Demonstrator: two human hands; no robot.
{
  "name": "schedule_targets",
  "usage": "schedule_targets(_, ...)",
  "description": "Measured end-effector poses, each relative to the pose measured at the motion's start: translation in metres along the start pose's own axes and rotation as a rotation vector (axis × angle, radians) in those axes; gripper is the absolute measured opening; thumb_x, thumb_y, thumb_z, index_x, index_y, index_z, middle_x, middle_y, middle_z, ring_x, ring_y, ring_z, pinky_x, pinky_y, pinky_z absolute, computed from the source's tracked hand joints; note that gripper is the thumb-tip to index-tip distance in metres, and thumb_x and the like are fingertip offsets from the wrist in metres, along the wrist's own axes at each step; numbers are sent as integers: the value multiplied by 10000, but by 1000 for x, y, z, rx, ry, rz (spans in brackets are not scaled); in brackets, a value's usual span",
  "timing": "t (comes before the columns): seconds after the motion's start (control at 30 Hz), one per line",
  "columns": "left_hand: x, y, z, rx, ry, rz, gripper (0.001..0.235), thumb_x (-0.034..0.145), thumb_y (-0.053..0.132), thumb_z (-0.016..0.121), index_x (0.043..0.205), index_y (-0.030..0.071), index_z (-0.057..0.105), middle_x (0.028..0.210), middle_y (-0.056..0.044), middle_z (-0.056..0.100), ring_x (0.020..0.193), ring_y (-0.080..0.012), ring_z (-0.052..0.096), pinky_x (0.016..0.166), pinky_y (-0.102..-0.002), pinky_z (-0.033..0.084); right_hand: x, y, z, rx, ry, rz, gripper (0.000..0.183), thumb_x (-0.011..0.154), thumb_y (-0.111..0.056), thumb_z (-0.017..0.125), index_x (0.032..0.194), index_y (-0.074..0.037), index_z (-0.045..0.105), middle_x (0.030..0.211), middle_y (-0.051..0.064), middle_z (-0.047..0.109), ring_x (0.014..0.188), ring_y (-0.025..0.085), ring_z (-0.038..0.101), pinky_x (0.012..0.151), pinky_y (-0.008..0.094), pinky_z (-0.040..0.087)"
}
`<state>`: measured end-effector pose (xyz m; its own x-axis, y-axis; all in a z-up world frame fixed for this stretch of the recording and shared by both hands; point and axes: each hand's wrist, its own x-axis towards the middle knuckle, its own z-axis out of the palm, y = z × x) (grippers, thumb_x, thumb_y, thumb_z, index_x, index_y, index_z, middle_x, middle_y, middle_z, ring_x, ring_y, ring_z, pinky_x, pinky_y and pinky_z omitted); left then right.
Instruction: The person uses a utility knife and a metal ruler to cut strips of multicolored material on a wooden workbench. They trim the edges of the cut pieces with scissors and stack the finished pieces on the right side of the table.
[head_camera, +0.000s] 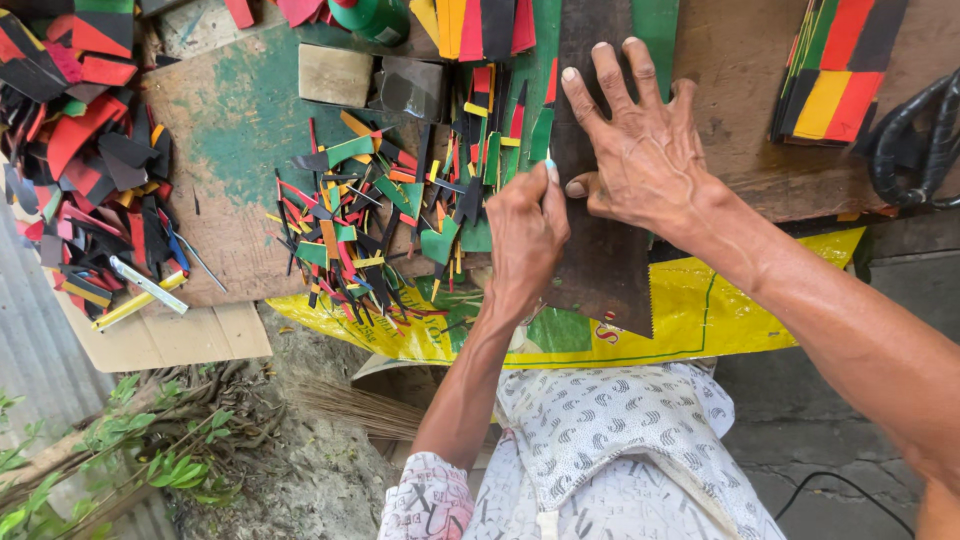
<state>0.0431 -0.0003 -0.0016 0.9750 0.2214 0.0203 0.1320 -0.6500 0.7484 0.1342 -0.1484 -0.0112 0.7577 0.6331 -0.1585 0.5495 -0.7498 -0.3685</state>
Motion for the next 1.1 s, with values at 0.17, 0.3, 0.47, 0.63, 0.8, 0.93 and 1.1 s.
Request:
schedule_targets(0.17, -15, 4, -6, -3, -12, 1, 114, 975, 8, 609, 872, -40, 608, 733, -201, 570, 663, -363, 591, 615, -464, 444, -4, 0, 4, -4, 11, -10, 1144, 689, -521, 857, 1647, -128, 370, 1681, 224, 199, 1541, 440, 150, 1017, 735, 313)
schedule_targets(0.3, -16, 4, -6, -14, -15, -11, 125, 977, -8, 604, 858, -43, 597, 737, -207, 577, 670, -368, 592, 619, -467, 444, -10, 3, 2, 36, -15, -54, 1151, 675, -577, 855, 1656, -224, 368, 1693, 254, 113, 1554, 468, 69, 1046, 754, 282)
schedule_targets(0.47, -17, 1, -5, -32, -18, -14, 86, 960, -18, 609, 879, -47, 606, 741, -217, 578, 683, -389, 594, 622, -479, 449, -7, -3, -3, -7, -106, -23, 1209, 643, -590, 872, 1675, -242, 348, 1692, 270, 80, 1553, 485, 22, 1063, 796, 265)
schedule_targets(0.63, -19, -4, -6, -57, -11, 8, 35, 951, -29, 613, 917, -39, 610, 779, -213, 596, 726, -390, 614, 651, -480, 467, -3, -15, -9, -20, -140, 0, 1225, 636, -549, 894, 1675, -198, 350, 1705, 276, 14, 1563, 507, 1, 1045, 825, 309)
schedule_targets(0.8, -59, 3, -20, -55, -40, -14, 190, 916, -87, 605, 1106, -93, 609, 805, -230, 573, 722, -407, 596, 628, -485, 447, -3, -20, -14, -35, -167, 21, 1230, 659, -510, 905, 1707, -202, 339, 1717, 238, -7, 1564, 505, 12, 1063, 819, 320)
schedule_targets(0.93, -88, 4, -29, -88, -53, -69, 197, 928, -97, 604, 1123, -78, 624, 806, -213, 580, 702, -375, 604, 617, -461, 460, -4, -23, -15, -8, -151, 6, 1227, 634, -498, 917, 1679, -195, 351, 1699, 251, 1, 1550, 527, 22, 1038, 821, 320)
schedule_targets(1.1, -103, 5, -28, -83, -40, -101, 155, 955, -61, 615, 1109, -71, 637, 786, -206, 579, 686, -360, 596, 611, -449, 459, -7, -18, -11, -16, -152, 17, 1233, 666, -498, 899, 1718, -215, 322, 1715, 257, 67, 1558, 526, 81, 1076, 806, 326)
